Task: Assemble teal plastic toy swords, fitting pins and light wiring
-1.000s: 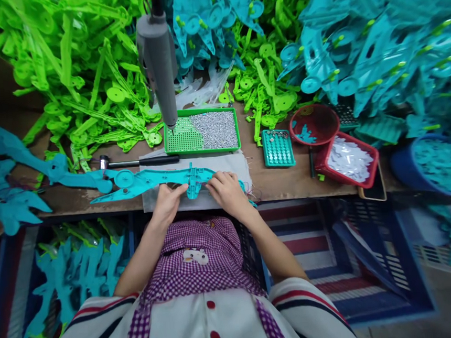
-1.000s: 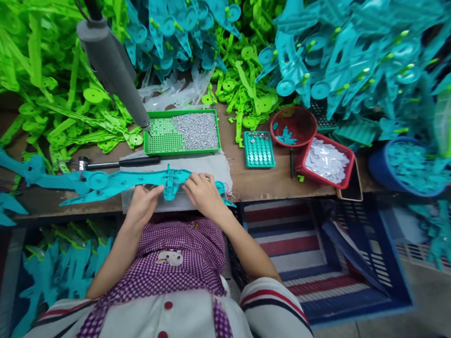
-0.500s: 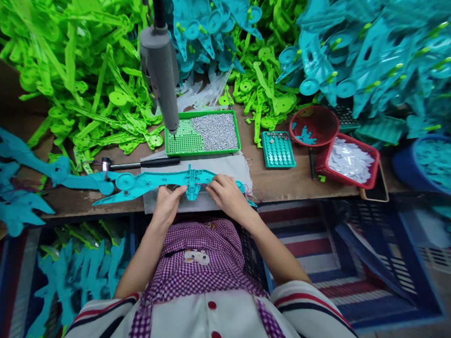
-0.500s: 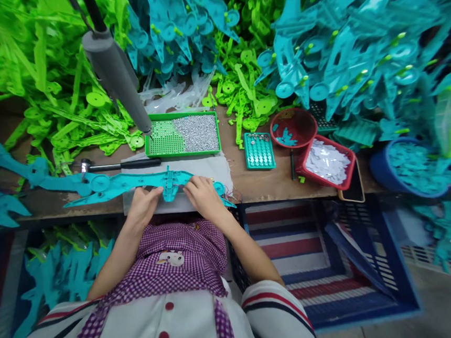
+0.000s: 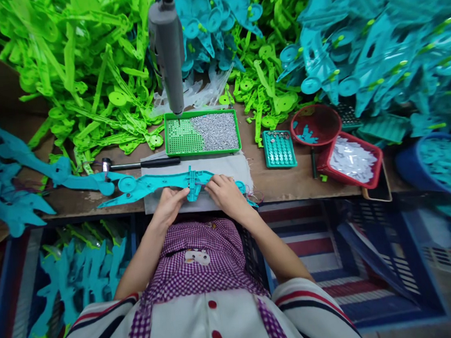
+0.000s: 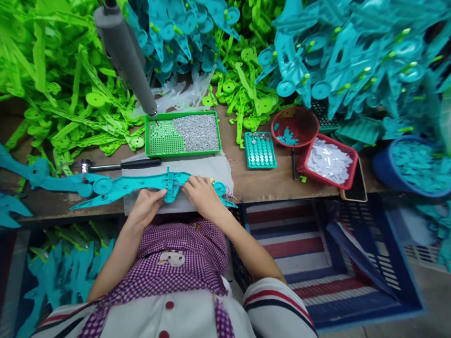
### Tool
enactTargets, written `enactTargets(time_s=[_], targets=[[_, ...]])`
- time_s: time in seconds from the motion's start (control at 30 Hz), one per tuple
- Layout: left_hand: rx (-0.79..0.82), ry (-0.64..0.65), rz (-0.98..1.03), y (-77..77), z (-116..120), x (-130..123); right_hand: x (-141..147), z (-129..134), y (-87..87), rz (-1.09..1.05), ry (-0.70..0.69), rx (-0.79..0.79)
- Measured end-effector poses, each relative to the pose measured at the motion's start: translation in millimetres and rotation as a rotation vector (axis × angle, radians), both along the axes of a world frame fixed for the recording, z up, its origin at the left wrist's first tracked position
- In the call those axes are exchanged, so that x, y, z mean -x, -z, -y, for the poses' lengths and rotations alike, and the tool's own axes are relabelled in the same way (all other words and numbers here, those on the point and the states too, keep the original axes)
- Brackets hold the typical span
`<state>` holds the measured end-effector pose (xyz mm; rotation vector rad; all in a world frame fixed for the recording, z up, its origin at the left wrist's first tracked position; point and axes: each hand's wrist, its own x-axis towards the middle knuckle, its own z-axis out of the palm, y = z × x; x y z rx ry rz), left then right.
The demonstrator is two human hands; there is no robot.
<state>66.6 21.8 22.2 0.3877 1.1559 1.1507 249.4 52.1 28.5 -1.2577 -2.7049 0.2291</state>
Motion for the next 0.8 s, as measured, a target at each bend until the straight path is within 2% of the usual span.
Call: enactTargets(time_s=[0.17, 0.43, 0.63, 0.8], targets=[[0.013, 0.005, -0.010, 4.2, 0.8, 1.4, -0.4, 0.6, 4.3, -0.095, 0.037, -0.017], [0.005, 0.025, -0.004, 2.0, 1.1, 2.4, 1.6, -1.3, 1.8, -0.045, -0.041, -0.113], [-0.004, 0.028, -0.004, 0.7, 2.6, 0.5, 7.6, 0.1, -4.2, 0.042, 0.045, -0.064], [-0.031, -0.022, 0.017, -1.7, 3.4, -0.3, 13.2, 6.9, -5.1, 0.022, 0.119, -0.047]])
